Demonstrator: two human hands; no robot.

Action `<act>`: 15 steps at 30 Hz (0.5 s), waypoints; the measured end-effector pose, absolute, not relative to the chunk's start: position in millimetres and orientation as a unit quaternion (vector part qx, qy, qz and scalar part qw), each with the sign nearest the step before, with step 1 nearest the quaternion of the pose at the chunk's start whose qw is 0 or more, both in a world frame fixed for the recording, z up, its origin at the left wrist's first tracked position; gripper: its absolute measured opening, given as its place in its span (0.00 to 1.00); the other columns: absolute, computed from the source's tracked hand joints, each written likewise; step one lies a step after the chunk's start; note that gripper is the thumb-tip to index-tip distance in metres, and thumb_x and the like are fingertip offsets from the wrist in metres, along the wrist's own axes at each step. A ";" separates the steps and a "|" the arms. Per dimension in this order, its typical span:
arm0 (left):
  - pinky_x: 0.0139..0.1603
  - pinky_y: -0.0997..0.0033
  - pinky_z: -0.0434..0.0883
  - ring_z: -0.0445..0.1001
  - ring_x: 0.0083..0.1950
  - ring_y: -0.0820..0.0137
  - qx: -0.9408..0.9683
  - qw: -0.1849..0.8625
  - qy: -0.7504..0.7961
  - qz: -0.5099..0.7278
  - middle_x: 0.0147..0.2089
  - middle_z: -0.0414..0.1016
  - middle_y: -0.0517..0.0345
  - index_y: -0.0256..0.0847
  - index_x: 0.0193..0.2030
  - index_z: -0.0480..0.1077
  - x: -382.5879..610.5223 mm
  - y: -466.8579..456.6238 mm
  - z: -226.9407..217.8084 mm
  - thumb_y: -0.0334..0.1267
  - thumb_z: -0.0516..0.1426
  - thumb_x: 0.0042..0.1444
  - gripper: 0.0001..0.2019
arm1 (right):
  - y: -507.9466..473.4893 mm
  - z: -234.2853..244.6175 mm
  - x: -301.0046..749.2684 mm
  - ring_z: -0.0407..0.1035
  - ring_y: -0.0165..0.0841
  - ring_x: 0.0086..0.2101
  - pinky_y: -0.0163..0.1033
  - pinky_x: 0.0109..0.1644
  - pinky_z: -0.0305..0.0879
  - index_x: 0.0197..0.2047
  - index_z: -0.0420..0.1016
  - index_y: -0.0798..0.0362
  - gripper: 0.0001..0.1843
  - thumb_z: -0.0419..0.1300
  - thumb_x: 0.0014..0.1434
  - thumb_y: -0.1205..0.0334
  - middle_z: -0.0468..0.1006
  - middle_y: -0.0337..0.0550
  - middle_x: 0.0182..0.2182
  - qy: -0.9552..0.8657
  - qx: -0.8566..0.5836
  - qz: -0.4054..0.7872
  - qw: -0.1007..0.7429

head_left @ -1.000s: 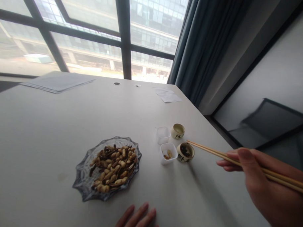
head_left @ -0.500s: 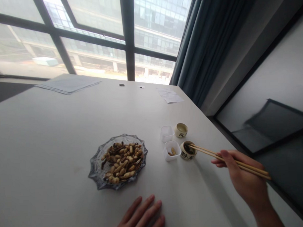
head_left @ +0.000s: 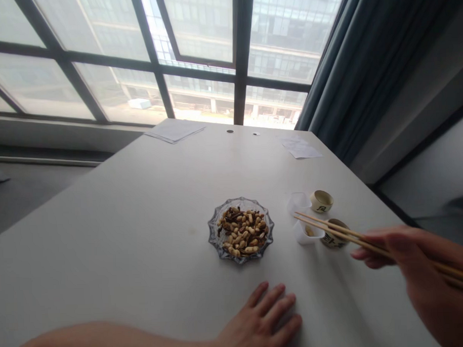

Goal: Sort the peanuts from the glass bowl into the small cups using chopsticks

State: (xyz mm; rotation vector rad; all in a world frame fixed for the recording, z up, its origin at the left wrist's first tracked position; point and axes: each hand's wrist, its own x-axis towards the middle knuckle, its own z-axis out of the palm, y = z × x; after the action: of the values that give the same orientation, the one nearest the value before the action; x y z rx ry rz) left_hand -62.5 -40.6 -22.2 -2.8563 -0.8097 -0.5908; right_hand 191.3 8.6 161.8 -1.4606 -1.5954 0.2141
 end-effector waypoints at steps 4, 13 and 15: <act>0.70 0.48 0.61 0.66 0.70 0.54 -0.941 0.062 -0.274 -0.191 0.71 0.66 0.49 0.43 0.67 0.69 -60.9 -40.7 -26.8 0.43 0.54 0.78 0.16 | 27.7 174.5 108.8 0.78 0.35 0.24 0.36 0.28 0.72 0.28 0.81 0.48 0.21 0.61 0.69 0.47 0.83 0.40 0.23 -0.764 -0.488 0.212 0.365; 0.67 0.52 0.65 0.70 0.67 0.57 -0.927 0.107 -0.276 -0.231 0.69 0.69 0.53 0.47 0.66 0.70 -55.7 -40.2 -46.3 0.39 0.53 0.79 0.13 | 67.0 147.7 41.6 0.78 0.34 0.24 0.33 0.26 0.68 0.28 0.77 0.52 0.22 0.59 0.70 0.49 0.80 0.39 0.21 -0.749 -0.436 0.368 0.336; 0.67 0.51 0.65 0.69 0.68 0.56 -0.930 0.107 -0.274 -0.223 0.69 0.68 0.54 0.47 0.67 0.69 -56.5 -40.5 -46.0 0.40 0.52 0.80 0.14 | 67.8 147.5 48.7 0.78 0.34 0.24 0.33 0.27 0.68 0.29 0.79 0.52 0.22 0.60 0.70 0.48 0.81 0.40 0.22 -0.749 -0.445 0.343 0.350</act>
State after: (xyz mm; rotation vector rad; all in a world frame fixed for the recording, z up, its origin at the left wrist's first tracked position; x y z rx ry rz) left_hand -56.5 -40.5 -46.0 -2.7371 -0.8068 -0.6555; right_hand 48.7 67.8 147.5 -1.1537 -1.9418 0.8890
